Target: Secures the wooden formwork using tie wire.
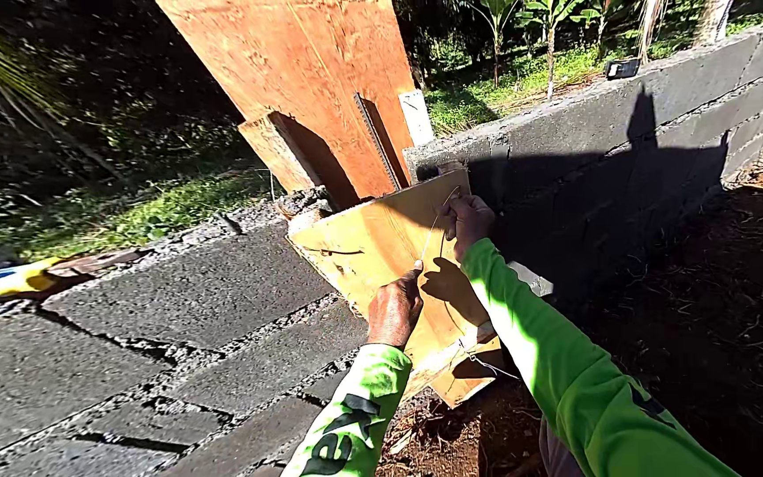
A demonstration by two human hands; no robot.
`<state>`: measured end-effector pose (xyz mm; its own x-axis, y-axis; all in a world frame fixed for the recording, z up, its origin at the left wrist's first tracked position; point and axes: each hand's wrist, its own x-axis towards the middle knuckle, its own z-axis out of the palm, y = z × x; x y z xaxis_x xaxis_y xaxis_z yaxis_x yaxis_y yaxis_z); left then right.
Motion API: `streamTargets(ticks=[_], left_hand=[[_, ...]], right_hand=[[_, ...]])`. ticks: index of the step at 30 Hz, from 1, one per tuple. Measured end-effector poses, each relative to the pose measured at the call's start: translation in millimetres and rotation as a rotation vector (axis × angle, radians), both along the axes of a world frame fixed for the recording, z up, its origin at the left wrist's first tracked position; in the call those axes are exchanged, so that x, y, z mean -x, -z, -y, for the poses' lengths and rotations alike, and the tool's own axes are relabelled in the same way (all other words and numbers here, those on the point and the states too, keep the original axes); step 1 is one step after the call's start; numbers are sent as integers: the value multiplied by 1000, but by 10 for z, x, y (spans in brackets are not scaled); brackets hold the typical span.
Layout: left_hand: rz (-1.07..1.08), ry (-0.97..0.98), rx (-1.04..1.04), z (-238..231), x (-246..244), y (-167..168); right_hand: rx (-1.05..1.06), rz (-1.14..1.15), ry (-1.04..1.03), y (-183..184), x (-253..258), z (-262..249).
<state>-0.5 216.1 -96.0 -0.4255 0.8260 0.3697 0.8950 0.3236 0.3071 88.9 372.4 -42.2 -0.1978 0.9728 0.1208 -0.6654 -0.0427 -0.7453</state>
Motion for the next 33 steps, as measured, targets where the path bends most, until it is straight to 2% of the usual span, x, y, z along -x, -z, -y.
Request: streamTargets(ticks=[4,7,13,15,16,17,18,20,22,26,30,33], left_hand=[[-6,0,-51,-33,19,157],[-17,36,-115,-2,20,230],[62,68,-170,-1,-49,294],[75,82,-161,14,-67,305],[79,89,-163,19,-79,299],[83,91,-168,20,-88,295],[83,89,-169,20,-91,298],[88,85,-159,13,-99,298],[102,78,-147,-5,-86,301],[149,54,-128,-17,11,252],[89,40,-106,73,199,53],[42,47,-87,106,275,-56]], right_hand=[[-105,117,-1,67,-94,-6],[-161,330,-11,18,-222,4],[-236,656,127,-78,-204,-54],[-225,799,140,-267,-333,133],[-187,917,-8,-498,-499,299],[-241,936,21,-499,-525,339],[-366,840,236,-271,-395,235],[-284,901,112,-332,-378,146],[-197,862,110,-321,-219,-73],[-172,795,13,-277,-168,-222],[-243,646,-108,-173,-238,-317],[-359,601,-53,-191,-326,-172]])
